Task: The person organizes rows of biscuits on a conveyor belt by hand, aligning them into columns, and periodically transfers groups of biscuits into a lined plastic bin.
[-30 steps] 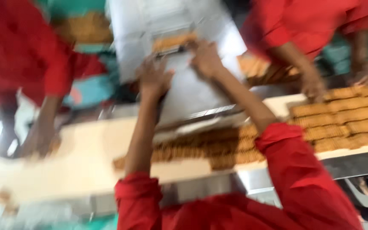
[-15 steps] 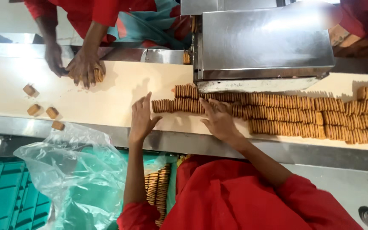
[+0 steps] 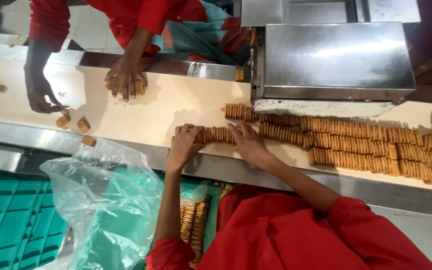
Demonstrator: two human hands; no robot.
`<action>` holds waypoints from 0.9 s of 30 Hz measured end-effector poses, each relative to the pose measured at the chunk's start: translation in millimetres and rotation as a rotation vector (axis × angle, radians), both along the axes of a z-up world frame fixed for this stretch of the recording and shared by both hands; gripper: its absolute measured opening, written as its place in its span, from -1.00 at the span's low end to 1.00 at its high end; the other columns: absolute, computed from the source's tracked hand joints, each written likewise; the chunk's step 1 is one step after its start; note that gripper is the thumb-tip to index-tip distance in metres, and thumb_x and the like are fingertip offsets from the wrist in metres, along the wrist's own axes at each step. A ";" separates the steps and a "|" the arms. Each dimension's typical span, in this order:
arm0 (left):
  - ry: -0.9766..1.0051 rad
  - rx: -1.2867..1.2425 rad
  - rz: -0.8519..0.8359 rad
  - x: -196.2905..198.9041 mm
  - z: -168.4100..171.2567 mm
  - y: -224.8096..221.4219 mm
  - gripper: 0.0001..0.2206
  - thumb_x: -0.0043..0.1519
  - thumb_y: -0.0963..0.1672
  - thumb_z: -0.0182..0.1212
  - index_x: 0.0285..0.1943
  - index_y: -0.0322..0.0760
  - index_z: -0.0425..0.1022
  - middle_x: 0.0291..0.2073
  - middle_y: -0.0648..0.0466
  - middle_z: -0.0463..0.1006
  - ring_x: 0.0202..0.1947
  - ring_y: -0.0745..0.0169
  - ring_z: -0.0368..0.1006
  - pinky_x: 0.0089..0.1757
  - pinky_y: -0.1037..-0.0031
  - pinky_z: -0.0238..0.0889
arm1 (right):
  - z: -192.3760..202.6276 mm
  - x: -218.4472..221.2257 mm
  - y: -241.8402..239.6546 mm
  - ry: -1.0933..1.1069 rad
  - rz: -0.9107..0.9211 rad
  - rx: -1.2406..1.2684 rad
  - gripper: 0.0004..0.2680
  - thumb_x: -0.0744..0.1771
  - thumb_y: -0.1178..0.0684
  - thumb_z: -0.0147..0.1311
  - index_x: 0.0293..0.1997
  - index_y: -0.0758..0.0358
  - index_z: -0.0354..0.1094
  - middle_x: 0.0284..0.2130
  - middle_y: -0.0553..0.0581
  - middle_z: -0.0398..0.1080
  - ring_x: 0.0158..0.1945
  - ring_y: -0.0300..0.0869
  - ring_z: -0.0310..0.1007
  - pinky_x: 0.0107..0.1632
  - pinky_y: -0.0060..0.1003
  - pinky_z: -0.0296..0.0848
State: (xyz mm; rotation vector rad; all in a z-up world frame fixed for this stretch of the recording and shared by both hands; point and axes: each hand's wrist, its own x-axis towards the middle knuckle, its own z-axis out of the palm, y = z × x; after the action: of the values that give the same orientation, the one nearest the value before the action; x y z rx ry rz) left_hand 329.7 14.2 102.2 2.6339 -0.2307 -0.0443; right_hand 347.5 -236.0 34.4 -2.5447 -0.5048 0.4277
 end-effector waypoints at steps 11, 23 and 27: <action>-0.235 -0.158 -0.008 37.1 6.4 17.4 -0.45 -0.03 -0.10 0.54 0.19 -0.21 0.50 -0.01 -0.11 0.54 0.04 -0.21 0.43 0.05 0.11 0.31 | 94.7 -6.0 -21.2 -0.520 -0.065 0.041 -0.53 0.25 -0.22 0.32 0.27 -0.14 0.24 0.16 0.11 0.23 0.26 0.08 0.14 0.11 0.25 0.14; -0.401 0.023 -0.409 240.9 101.1 -262.7 -0.38 0.06 0.03 0.42 0.34 -0.06 0.38 0.15 -0.06 0.43 0.14 -0.33 0.26 0.02 -0.11 0.19 | 146.5 206.2 -231.9 -0.547 -0.308 0.041 -0.49 0.13 -0.29 0.43 0.18 -0.26 0.40 0.26 0.26 0.14 0.34 0.25 -0.03 0.25 0.22 0.08; -0.460 0.002 -0.261 340.5 56.4 -300.2 -0.34 0.08 0.06 0.41 0.39 -0.02 0.31 0.27 -0.13 0.33 0.22 -0.34 0.19 0.07 -0.17 0.15 | 115.7 308.2 -253.6 -0.721 -0.347 0.110 -0.50 0.15 -0.25 0.39 0.22 -0.27 0.41 0.23 0.28 0.22 0.27 0.29 0.07 0.30 0.20 0.12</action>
State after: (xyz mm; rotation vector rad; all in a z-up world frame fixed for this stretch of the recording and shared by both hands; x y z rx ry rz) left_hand 670.2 -286.0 158.6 2.5642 -0.7271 0.4768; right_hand 655.7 -489.7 150.1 -2.5502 -0.3006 -0.6451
